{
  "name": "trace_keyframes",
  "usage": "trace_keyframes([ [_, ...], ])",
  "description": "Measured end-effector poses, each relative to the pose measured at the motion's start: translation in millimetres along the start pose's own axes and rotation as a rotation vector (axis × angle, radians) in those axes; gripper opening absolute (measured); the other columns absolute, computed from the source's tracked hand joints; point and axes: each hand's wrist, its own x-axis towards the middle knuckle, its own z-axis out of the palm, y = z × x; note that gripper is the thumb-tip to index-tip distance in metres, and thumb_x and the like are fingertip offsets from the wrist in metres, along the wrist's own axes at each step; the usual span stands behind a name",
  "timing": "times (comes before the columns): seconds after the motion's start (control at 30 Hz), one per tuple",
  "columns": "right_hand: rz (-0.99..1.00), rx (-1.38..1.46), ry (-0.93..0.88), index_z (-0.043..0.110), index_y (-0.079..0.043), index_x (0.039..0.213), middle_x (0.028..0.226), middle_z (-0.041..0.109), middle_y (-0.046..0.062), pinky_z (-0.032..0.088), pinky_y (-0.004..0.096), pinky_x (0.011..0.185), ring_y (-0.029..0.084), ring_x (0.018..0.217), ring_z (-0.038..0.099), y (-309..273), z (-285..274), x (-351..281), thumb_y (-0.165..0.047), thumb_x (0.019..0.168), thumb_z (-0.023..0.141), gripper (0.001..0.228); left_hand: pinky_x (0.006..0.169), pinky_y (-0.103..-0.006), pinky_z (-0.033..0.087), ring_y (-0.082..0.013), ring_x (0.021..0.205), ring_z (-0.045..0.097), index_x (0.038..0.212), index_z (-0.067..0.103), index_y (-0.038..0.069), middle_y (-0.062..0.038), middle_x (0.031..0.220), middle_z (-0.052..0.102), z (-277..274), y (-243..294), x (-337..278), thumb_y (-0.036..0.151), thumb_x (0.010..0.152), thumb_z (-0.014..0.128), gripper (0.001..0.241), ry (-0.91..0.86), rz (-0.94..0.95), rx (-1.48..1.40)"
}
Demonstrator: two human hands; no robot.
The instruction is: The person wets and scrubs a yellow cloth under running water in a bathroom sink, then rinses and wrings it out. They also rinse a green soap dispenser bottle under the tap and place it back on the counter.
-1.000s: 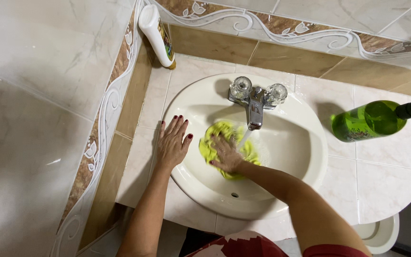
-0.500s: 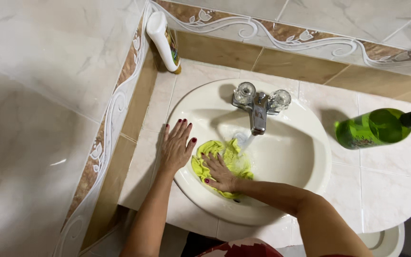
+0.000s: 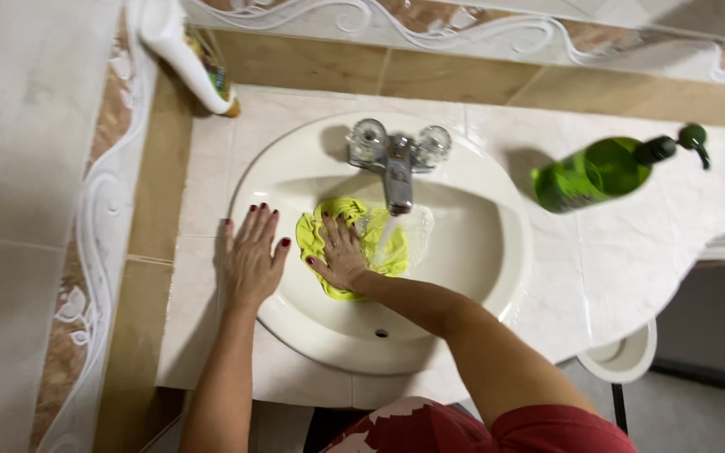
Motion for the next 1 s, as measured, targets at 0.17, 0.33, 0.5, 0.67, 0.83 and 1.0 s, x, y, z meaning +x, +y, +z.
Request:
trace_keyframes([
  [0.17,0.043,-0.004,-0.492,0.022,-0.014,0.164,0.174,-0.001,0.013,0.019,0.063,0.12,0.045,0.157,0.008,-1.0,-51.6,-45.2,-0.089,0.087,0.003,0.11,0.127,-0.0506,0.002,-0.0167,0.16,0.02,0.158,0.042,0.02,0.0,0.171,0.03,7.1,-1.1,0.3,0.059,0.107,0.027,0.066,0.041,0.006,0.051],
  [0.33,-0.113,0.044,-0.397,0.02,-0.02,0.163,0.173,0.006,0.011,0.032,0.065,0.11,0.046,0.153,0.02,33.4,-30.3,-104.4,-0.087,0.09,0.022,0.099,0.128,-0.0514,0.0,-0.0161,0.16,0.017,0.159,0.039,0.022,0.001,0.172,0.027,14.3,-3.6,0.3,0.065,0.107,0.023,0.07,0.011,-0.002,0.068],
  [0.5,-0.103,0.11,-0.856,0.015,-0.019,0.165,0.174,-0.004,0.007,0.012,0.071,0.12,0.043,0.157,-0.002,64.9,-104.5,-116.4,-0.096,0.083,0.013,0.113,0.128,-0.0511,-0.005,-0.016,0.161,0.014,0.16,0.038,0.022,0.002,0.174,0.024,17.7,-2.2,1.3,0.074,0.105,0.015,0.079,0.0,-0.018,0.103],
  [0.67,-0.094,-0.185,-0.936,0.024,-0.017,0.163,0.174,0.003,0.006,0.006,0.066,0.124,0.041,0.157,0.011,96.7,-165.3,-109.9,-0.095,0.083,0.011,0.112,0.128,-0.0517,-0.005,-0.0157,0.162,0.011,0.16,0.037,0.021,0.002,0.175,0.021,6.1,9.1,-2.3,0.075,0.104,0.013,0.082,-0.054,-0.05,0.187],
  [0.83,-0.081,-0.387,-0.723,0.021,-0.027,0.164,0.174,0.008,0.004,0.009,0.061,0.126,0.038,0.158,0.011,144.5,-138.0,-90.8,-0.088,0.09,0.022,0.096,0.127,-0.0531,-0.002,-0.0189,0.161,0.013,0.159,0.038,0.018,0.0,0.174,0.021,0.0,13.1,-0.9,0.076,0.103,0.014,0.084,-0.058,-0.045,0.154],
  [1.0,-0.07,-0.443,-0.522,0.031,-0.026,0.159,0.157,0.041,0.009,0.025,0.057,0.12,0.031,0.148,0.035,140.8,-97.4,-52.7,-0.087,0.09,0.027,0.093,0.127,-0.0534,0.002,-0.019,0.161,0.014,0.16,0.036,0.017,-0.002,0.173,0.023,-7.0,14.9,-0.8,0.07,0.104,0.021,0.078,-0.107,-0.069,0.151],
])
